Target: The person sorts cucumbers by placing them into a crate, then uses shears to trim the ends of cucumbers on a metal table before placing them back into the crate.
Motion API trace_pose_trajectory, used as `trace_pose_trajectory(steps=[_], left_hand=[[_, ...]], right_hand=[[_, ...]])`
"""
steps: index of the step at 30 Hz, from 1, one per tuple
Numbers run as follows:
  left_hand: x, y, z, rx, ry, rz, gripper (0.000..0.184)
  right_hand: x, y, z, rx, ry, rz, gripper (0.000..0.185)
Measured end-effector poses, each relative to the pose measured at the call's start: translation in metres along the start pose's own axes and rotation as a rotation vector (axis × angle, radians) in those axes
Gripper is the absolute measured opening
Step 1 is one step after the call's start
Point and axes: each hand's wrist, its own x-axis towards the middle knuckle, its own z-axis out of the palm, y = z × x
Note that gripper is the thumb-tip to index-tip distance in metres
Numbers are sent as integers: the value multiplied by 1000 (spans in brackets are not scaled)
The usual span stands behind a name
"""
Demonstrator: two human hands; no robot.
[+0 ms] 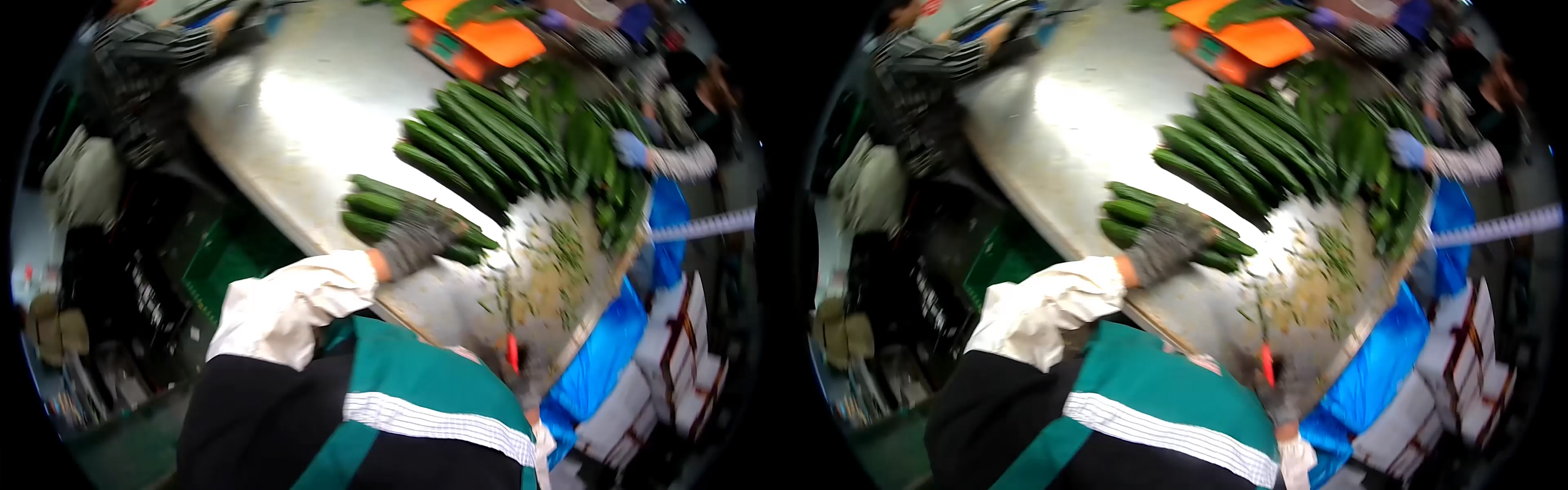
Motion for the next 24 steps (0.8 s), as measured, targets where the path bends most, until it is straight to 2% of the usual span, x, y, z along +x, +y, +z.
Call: trace_pose_trajectory(steps=[1,2,3,5,7,11,12,13,15,19,24], left_hand=[[3,1,6,-10,74,-26,87],[7,3,-6,94,-2,-56,83],[15,5,-31,24,-261,-113,79],[24,7,-42,-20,-321,-128,79],[29,9,-52,-43,-404,-166,78],[36,10,-67,-109,-473,-180,81],[34,8,-65,-144,-449,-162,71],[34,9,-63,-143,-451,-159,71],[33,10,-61,-50,-438,-144,82],[34,12,-63,-59,-432,-143,81],[36,16,-66,-14,-468,-134,72]], right_hand=[[5,-16,-7,-122,-76,32,35],[12,-26,-8,-81,-64,22,35],[17,-32,-6,8,-39,15,32],[21,-30,2,14,-20,56,31],[28,-40,5,75,30,-18,32],[34,-44,8,150,14,-20,33],[35,-45,10,137,-2,-30,34],[37,-46,11,126,-16,-41,35],[38,-52,9,131,-10,-50,33],[40,-55,10,145,6,-81,30],[40,-53,12,188,6,-84,26]])
